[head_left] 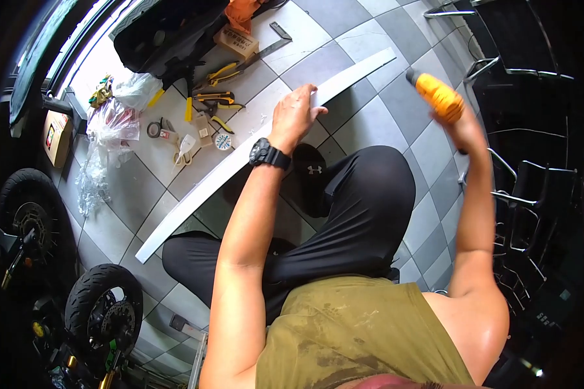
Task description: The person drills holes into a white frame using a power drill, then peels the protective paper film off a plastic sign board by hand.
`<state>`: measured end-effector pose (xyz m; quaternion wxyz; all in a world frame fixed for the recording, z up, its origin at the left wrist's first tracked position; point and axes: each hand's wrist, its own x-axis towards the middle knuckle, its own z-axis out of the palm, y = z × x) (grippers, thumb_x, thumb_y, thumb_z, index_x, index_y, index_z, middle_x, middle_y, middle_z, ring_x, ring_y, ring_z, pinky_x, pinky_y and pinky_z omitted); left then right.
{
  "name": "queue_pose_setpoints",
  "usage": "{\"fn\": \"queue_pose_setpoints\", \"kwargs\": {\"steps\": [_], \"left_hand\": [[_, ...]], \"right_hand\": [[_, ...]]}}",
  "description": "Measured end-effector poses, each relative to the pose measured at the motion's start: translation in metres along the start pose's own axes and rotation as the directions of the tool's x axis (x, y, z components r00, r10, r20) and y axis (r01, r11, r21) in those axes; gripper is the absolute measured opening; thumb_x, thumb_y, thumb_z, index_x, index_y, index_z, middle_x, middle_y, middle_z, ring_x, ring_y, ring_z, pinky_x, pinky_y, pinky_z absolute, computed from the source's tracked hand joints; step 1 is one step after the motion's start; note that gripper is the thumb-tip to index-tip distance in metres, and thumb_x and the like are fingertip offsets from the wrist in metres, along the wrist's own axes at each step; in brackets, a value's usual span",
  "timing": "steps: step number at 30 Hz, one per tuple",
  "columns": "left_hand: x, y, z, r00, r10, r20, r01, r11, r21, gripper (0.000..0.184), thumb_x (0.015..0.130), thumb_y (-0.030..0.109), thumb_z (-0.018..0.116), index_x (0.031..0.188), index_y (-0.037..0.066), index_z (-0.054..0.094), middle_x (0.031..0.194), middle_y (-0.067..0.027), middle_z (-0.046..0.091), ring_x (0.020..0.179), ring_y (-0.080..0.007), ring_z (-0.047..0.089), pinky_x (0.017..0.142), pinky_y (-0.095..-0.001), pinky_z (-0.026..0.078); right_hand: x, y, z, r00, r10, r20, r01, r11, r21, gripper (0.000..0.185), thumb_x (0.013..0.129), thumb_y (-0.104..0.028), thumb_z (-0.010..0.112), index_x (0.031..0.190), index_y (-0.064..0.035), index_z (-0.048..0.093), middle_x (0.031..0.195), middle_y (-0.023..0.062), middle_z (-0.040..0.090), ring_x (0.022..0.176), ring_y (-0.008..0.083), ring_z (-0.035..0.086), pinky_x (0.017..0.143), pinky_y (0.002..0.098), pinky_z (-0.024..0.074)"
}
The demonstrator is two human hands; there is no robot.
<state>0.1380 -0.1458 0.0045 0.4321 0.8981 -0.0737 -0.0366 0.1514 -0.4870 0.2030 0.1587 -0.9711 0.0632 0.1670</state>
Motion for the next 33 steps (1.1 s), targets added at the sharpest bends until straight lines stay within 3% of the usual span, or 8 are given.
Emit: {"fn": "queue_pose_setpoints", "kwargs": {"steps": [2,4,6,9,11,18,29,33], "left_hand": [[-0.005,-0.010,-0.004,0.999,0.031,-0.025,-0.031,1.000,-0.004,0.050,0.087,0.032,0.085,0.128,0.008,0.068,0.113,-0.0209,0.075,0.107,-0.0393,0.071,0.090,-0.0475,0.057],[-0.011,-0.012,-0.016,0.995,-0.093,0.036,0.096,0.990,-0.103,0.045,0.087,0.027,0.084,0.122,0.003,0.069,0.107,-0.0199,0.077,0.103,-0.0405,0.073,0.088,-0.0479,0.057],[-0.015,-0.012,-0.023,0.993,-0.110,0.041,0.116,0.977,-0.181,0.037,0.088,0.023,0.083,0.116,0.000,0.073,0.101,-0.0223,0.077,0.097,-0.0396,0.074,0.086,-0.0464,0.057],[-0.012,-0.019,-0.021,0.981,-0.192,0.039,0.196,0.960,-0.201,0.027,0.093,0.022,0.079,0.109,0.001,0.078,0.095,-0.0217,0.078,0.087,-0.0334,0.077,0.083,-0.0399,0.059],[-0.010,-0.019,-0.023,0.980,-0.197,0.035,0.200,0.963,-0.179,0.027,0.094,0.024,0.077,0.107,0.000,0.078,0.092,-0.0222,0.077,0.086,-0.0333,0.077,0.082,-0.0402,0.059],[-0.029,-0.014,-0.046,0.982,-0.189,0.005,0.189,0.982,0.016,0.026,0.102,0.025,0.065,0.100,0.003,0.079,0.093,-0.0226,0.075,0.091,-0.0422,0.072,0.081,-0.0471,0.056],[-0.111,-0.026,-0.089,0.961,-0.195,-0.194,0.208,0.977,0.045,0.029,0.097,0.017,0.075,0.125,0.009,0.070,0.100,-0.0064,0.072,0.089,-0.0212,0.067,0.087,-0.0364,0.046],[-0.131,-0.024,-0.100,0.960,-0.235,-0.153,0.254,0.960,0.116,0.032,0.097,0.016,0.076,0.127,0.009,0.069,0.102,-0.0087,0.072,0.091,-0.0235,0.067,0.089,-0.0378,0.046]], "right_hand": [[0.000,0.074,0.073,0.996,0.062,-0.061,-0.042,0.959,0.282,0.043,0.091,-0.011,0.080,0.130,-0.0057,0.062,0.111,0.0149,0.075,0.101,0.0227,0.071,0.089,0.0407,0.0562],[-0.016,0.085,0.133,0.996,0.087,-0.030,-0.086,0.995,0.058,0.054,0.088,-0.006,0.079,0.135,-0.0067,0.052,0.117,0.0242,0.074,0.114,0.0407,0.072,0.094,0.0465,0.0556],[-0.007,0.148,0.226,0.997,0.069,-0.042,-0.058,0.974,0.221,0.060,0.085,-0.011,0.082,0.136,-0.0062,0.051,0.117,0.0267,0.073,0.115,0.0467,0.069,0.096,0.0512,0.0545],[-0.008,0.164,0.315,0.986,0.148,-0.082,-0.143,0.988,0.064,0.073,0.081,-0.038,0.085,0.137,-0.0050,0.051,0.122,0.0278,0.070,0.118,0.0483,0.066,0.092,0.0627,0.0505],[0.012,0.180,0.368,0.949,0.313,0.039,-0.312,0.950,-0.031,0.073,0.081,-0.033,0.086,0.139,-0.0068,0.051,0.129,0.0248,0.066,0.123,0.0473,0.061,0.097,0.0654,0.0462],[0.016,0.162,0.424,0.894,0.396,0.210,-0.338,0.903,-0.264,0.074,0.080,-0.032,0.087,0.139,-0.0071,0.051,0.129,0.0241,0.065,0.123,0.0464,0.061,0.098,0.0648,0.0462],[0.006,0.147,0.450,0.898,0.332,0.288,-0.211,0.901,-0.379,0.075,0.079,-0.030,0.089,0.140,-0.0075,0.051,0.128,0.0230,0.064,0.122,0.0449,0.060,0.100,0.0637,0.0461],[0.040,0.152,0.386,0.968,0.250,0.003,-0.241,0.938,-0.249,0.075,0.079,-0.030,0.089,0.140,-0.0077,0.051,0.128,0.0226,0.063,0.122,0.0444,0.060,0.100,0.0634,0.0461]]}}
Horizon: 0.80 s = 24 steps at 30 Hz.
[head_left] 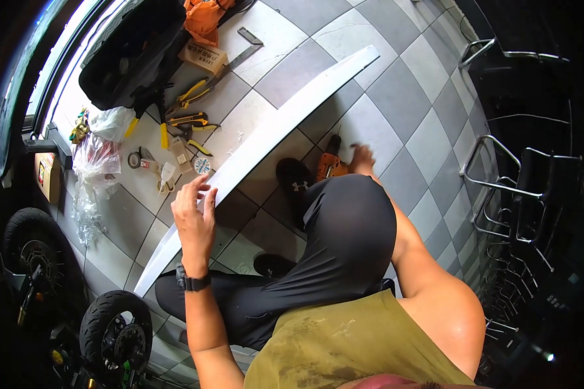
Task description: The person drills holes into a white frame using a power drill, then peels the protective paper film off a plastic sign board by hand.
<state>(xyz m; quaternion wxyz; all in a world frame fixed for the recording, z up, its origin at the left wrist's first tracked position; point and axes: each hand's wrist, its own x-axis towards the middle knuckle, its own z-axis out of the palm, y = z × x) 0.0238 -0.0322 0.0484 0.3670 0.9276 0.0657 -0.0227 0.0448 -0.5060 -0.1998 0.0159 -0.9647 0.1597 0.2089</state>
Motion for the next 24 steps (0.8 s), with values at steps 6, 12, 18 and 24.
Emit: {"fn": "queue_pose_setpoints", "kwargs": {"steps": [6,12,18,24], "left_hand": [[-0.015,-0.013,0.013,0.999,0.034,0.007,-0.035,0.994,0.105,0.030,0.097,0.022,0.075,0.123,0.009,0.070,0.104,-0.0116,0.072,0.097,-0.0292,0.067,0.089,-0.0400,0.046],[-0.013,-0.015,0.012,1.000,0.021,-0.002,-0.021,0.990,0.137,0.027,0.098,0.025,0.074,0.119,0.009,0.072,0.105,-0.0117,0.072,0.094,-0.0296,0.066,0.086,-0.0402,0.046],[-0.016,-0.015,0.013,1.000,0.026,0.000,-0.026,0.989,0.146,0.027,0.097,0.025,0.074,0.118,0.008,0.072,0.103,-0.0112,0.072,0.091,-0.0290,0.065,0.083,-0.0397,0.045],[-0.015,-0.013,0.013,1.000,0.002,0.002,-0.002,0.988,0.153,0.025,0.097,0.025,0.074,0.115,0.007,0.073,0.101,-0.0114,0.073,0.092,-0.0295,0.065,0.083,-0.0399,0.046]], "right_hand": [[0.093,-0.039,-0.237,0.876,-0.002,-0.483,0.387,0.601,0.699,0.100,0.075,-0.052,0.095,0.147,0.0001,0.050,0.141,0.0204,0.058,0.128,0.0317,0.057,0.109,0.0449,0.0490],[0.121,-0.073,-0.261,0.939,-0.165,-0.302,0.343,0.496,0.798,0.092,0.080,-0.043,0.094,0.150,-0.0007,0.050,0.144,0.0200,0.058,0.129,0.0290,0.058,0.108,0.0407,0.0507],[0.164,-0.049,-0.285,0.870,0.111,-0.480,0.334,0.583,0.740,0.054,0.094,-0.025,0.083,0.140,-0.0034,0.063,0.124,0.0144,0.071,0.111,0.0226,0.067,0.096,0.0351,0.0546],[0.179,-0.068,-0.331,0.810,-0.568,-0.147,0.554,0.659,0.508,0.020,0.104,-0.021,0.070,0.110,-0.0038,0.078,0.092,0.0039,0.073,0.087,0.0132,0.062,0.081,0.0291,0.0518]]}}
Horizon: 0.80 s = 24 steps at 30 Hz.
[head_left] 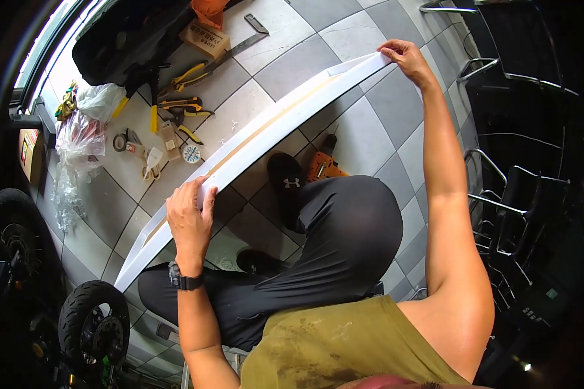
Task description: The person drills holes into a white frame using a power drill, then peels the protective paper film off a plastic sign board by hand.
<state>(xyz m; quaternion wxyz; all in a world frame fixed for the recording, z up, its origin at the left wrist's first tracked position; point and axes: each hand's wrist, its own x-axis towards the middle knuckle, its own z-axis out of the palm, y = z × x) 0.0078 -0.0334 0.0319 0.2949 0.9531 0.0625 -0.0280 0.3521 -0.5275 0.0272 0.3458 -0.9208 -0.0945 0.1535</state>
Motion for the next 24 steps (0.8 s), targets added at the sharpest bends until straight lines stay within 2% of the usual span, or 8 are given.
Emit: {"fn": "queue_pose_setpoints", "kwargs": {"steps": [3,6,10,13,15,16,18,24], "left_hand": [[0.000,0.000,0.000,1.000,-0.012,-0.002,0.012,1.000,-0.004,0.025,0.097,0.025,0.074,0.114,0.007,0.073,0.101,-0.0115,0.072,0.093,-0.0300,0.066,0.084,-0.0400,0.046],[0.000,0.002,0.000,1.000,-0.018,0.000,0.018,1.000,-0.006,0.025,0.097,0.026,0.074,0.114,0.007,0.073,0.100,-0.0116,0.072,0.093,-0.0303,0.066,0.084,-0.0403,0.046],[0.000,0.002,-0.001,1.000,-0.025,0.005,0.025,1.000,-0.007,0.024,0.098,0.027,0.074,0.113,0.008,0.073,0.099,-0.0113,0.072,0.092,-0.0304,0.065,0.083,-0.0406,0.046],[0.001,0.004,-0.002,1.000,-0.030,0.007,0.030,0.999,-0.019,0.024,0.098,0.027,0.073,0.113,0.008,0.073,0.098,-0.0111,0.071,0.091,-0.0303,0.065,0.083,-0.0403,0.046],[0.001,0.003,-0.001,1.000,-0.026,-0.001,0.026,0.999,-0.019,0.024,0.098,0.027,0.073,0.112,0.008,0.073,0.098,-0.0110,0.071,0.091,-0.0302,0.065,0.083,-0.0404,0.046],[0.001,0.003,-0.001,1.000,-0.020,-0.007,0.020,1.000,-0.017,0.024,0.098,0.028,0.073,0.112,0.008,0.073,0.098,-0.0109,0.072,0.091,-0.0302,0.065,0.083,-0.0404,0.046],[0.000,0.003,-0.001,1.000,-0.019,-0.009,0.019,1.000,-0.022,0.024,0.098,0.028,0.074,0.112,0.008,0.073,0.098,-0.0109,0.072,0.091,-0.0302,0.066,0.082,-0.0406,0.047],[0.000,0.002,-0.001,0.999,-0.022,-0.024,0.021,0.998,-0.060,0.025,0.097,0.028,0.074,0.112,0.009,0.073,0.099,-0.0109,0.072,0.092,-0.0309,0.067,0.083,-0.0411,0.048]], "right_hand": [[0.007,-0.012,-0.009,0.996,0.054,0.073,-0.042,0.987,-0.155,0.020,0.104,-0.022,0.071,0.106,-0.0030,0.077,0.081,0.0011,0.068,0.077,0.0117,0.058,0.074,0.0295,0.0496],[0.011,-0.015,-0.012,0.986,0.132,0.104,-0.109,0.973,-0.202,0.021,0.103,-0.023,0.071,0.104,-0.0029,0.076,0.076,-0.0007,0.064,0.070,0.0113,0.053,0.069,0.0309,0.0482],[0.007,-0.026,-0.012,0.990,0.096,0.102,-0.070,0.970,-0.233,0.021,0.103,-0.022,0.071,0.105,-0.0025,0.075,0.073,0.0006,0.063,0.068,0.0116,0.053,0.068,0.0312,0.0482],[0.001,-0.038,-0.014,0.995,0.020,0.095,0.016,0.932,-0.362,0.019,0.102,-0.020,0.070,0.107,-0.0027,0.076,0.078,0.0057,0.067,0.070,0.0171,0.060,0.070,0.0339,0.0507],[-0.005,-0.045,-0.016,0.972,-0.185,0.142,0.232,0.843,-0.485,0.018,0.100,-0.018,0.068,0.109,-0.0030,0.075,0.088,0.0129,0.073,0.077,0.0282,0.068,0.074,0.0390,0.0543],[-0.005,-0.048,-0.016,0.972,-0.186,0.146,0.234,0.843,-0.484,0.018,0.100,-0.018,0.068,0.109,-0.0030,0.075,0.088,0.0129,0.073,0.077,0.0282,0.068,0.074,0.0390,0.0543],[-0.005,-0.053,-0.016,0.942,-0.246,0.227,0.334,0.728,-0.599,0.016,0.100,-0.014,0.067,0.108,-0.0034,0.075,0.099,0.0160,0.074,0.086,0.0369,0.071,0.079,0.0439,0.0563],[-0.007,-0.055,-0.014,0.925,-0.278,0.259,0.380,0.652,-0.656,0.011,0.097,-0.009,0.068,0.106,-0.0037,0.073,0.095,0.0158,0.071,0.087,0.0369,0.071,0.078,0.0459,0.0563]]}}
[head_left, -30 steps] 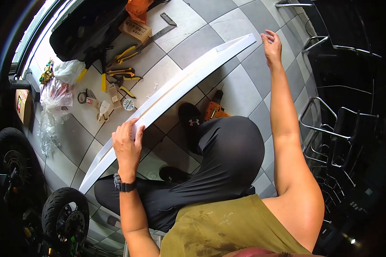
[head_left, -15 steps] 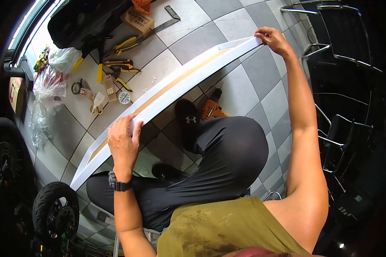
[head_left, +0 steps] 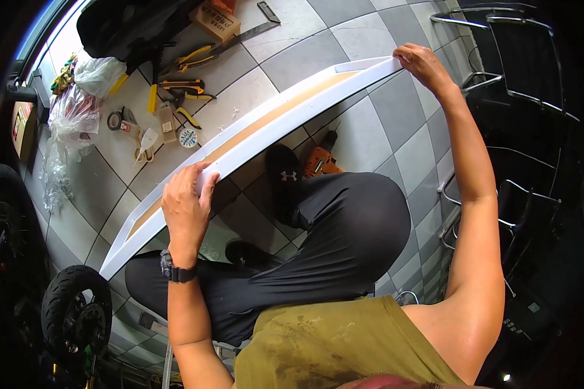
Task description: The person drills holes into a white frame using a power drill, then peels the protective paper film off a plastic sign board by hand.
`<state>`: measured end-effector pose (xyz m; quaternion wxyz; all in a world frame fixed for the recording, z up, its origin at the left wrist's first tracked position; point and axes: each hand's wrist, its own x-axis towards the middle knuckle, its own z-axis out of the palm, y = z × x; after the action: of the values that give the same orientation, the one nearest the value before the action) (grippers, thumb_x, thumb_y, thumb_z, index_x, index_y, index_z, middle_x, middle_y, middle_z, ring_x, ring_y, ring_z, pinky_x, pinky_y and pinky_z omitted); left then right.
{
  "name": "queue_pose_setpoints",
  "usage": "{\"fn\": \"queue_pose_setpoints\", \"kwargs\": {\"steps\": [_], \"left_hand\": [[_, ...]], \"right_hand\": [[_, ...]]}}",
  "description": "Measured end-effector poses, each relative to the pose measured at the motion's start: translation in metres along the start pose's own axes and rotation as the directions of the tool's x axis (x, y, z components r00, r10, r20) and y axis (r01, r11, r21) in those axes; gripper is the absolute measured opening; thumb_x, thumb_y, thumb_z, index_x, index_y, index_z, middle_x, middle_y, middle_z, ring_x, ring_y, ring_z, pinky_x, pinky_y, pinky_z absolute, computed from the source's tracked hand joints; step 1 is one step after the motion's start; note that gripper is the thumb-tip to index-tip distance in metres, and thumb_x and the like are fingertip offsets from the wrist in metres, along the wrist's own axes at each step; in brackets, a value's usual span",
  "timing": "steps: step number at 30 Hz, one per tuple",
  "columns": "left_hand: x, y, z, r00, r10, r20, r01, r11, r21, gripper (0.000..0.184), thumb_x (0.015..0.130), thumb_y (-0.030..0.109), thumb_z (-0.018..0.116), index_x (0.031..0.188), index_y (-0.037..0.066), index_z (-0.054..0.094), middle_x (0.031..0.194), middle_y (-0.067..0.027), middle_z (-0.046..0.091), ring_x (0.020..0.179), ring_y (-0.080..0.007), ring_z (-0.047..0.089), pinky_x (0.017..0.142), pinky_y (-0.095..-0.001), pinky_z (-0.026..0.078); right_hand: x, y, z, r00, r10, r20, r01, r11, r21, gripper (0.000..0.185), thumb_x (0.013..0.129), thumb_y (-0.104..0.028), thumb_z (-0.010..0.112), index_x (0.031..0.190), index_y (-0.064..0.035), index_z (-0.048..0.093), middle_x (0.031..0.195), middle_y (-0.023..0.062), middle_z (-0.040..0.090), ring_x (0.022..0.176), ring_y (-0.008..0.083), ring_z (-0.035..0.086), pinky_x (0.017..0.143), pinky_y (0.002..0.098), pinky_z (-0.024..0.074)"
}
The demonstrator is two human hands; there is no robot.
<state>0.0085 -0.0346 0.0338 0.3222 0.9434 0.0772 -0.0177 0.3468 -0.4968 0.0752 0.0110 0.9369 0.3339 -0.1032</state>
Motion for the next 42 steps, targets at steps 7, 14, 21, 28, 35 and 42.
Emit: {"fn": "queue_pose_setpoints", "kwargs": {"steps": [7,14,21,28,35,42], "left_hand": [[-0.001,-0.001,0.000,1.000,-0.009,-0.003,0.009,1.000,-0.024,0.025,0.095,0.027,0.076,0.110,0.008,0.073,0.098,-0.0110,0.072,0.091,-0.0308,0.067,0.082,-0.0410,0.049],[-0.001,-0.001,0.000,1.000,0.003,-0.015,-0.004,1.000,-0.012,0.024,0.095,0.027,0.076,0.109,0.008,0.073,0.096,-0.0113,0.072,0.090,-0.0313,0.067,0.081,-0.0412,0.049],[-0.002,0.001,-0.001,1.000,-0.010,0.007,0.010,1.000,-0.009,0.024,0.096,0.027,0.075,0.110,0.008,0.073,0.097,-0.0113,0.072,0.091,-0.0313,0.066,0.082,-0.0411,0.048],[-0.002,0.002,-0.001,1.000,-0.025,0.012,0.025,1.000,-0.019,0.025,0.096,0.027,0.076,0.110,0.007,0.073,0.099,-0.0114,0.072,0.092,-0.0314,0.067,0.083,-0.0413,0.049],[-0.002,0.001,-0.001,1.000,-0.019,0.000,0.019,0.999,-0.029,0.025,0.095,0.026,0.077,0.110,0.006,0.074,0.100,-0.0118,0.073,0.094,-0.0316,0.068,0.085,-0.0415,0.050],[-0.002,0.003,-0.002,0.999,-0.047,0.009,0.048,0.997,-0.053,0.025,0.094,0.026,0.078,0.110,0.007,0.073,0.100,-0.0114,0.073,0.095,-0.0311,0.068,0.085,-0.0414,0.051]], "right_hand": [[-0.005,0.009,0.016,0.997,-0.006,-0.081,0.004,1.000,-0.024,0.011,0.099,-0.009,0.066,0.108,-0.0048,0.072,0.093,0.0157,0.072,0.082,0.0349,0.072,0.074,0.0422,0.0570],[-0.014,0.044,0.035,0.855,0.518,-0.002,-0.389,0.644,0.659,0.012,0.105,-0.014,0.065,0.107,-0.0056,0.073,0.091,0.0059,0.077,0.079,0.0156,0.071,0.072,0.0325,0.0564],[-0.006,0.007,0.007,0.973,0.231,0.005,-0.218,0.909,0.354,0.009,0.101,-0.009,0.068,0.104,-0.0041,0.075,0.094,0.0049,0.073,0.088,0.0187,0.068,0.080,0.0344,0.0548],[0.016,0.012,-0.003,0.989,0.071,0.129,-0.094,0.979,0.179,0.010,0.095,-0.004,0.067,0.102,-0.0027,0.074,0.095,0.0112,0.070,0.092,0.0297,0.069,0.081,0.0389,0.0550],[0.016,-0.002,-0.014,0.984,-0.093,0.155,0.105,0.992,-0.074,0.009,0.092,-0.003,0.067,0.098,0.0006,0.072,0.095,0.0133,0.068,0.087,0.0340,0.068,0.078,0.0415,0.0548],[0.004,0.018,0.006,0.977,0.211,-0.018,-0.200,0.945,0.260,0.011,0.097,-0.010,0.066,0.096,0.0002,0.071,0.090,0.0114,0.072,0.078,0.0240,0.068,0.072,0.0372,0.0529]]}}
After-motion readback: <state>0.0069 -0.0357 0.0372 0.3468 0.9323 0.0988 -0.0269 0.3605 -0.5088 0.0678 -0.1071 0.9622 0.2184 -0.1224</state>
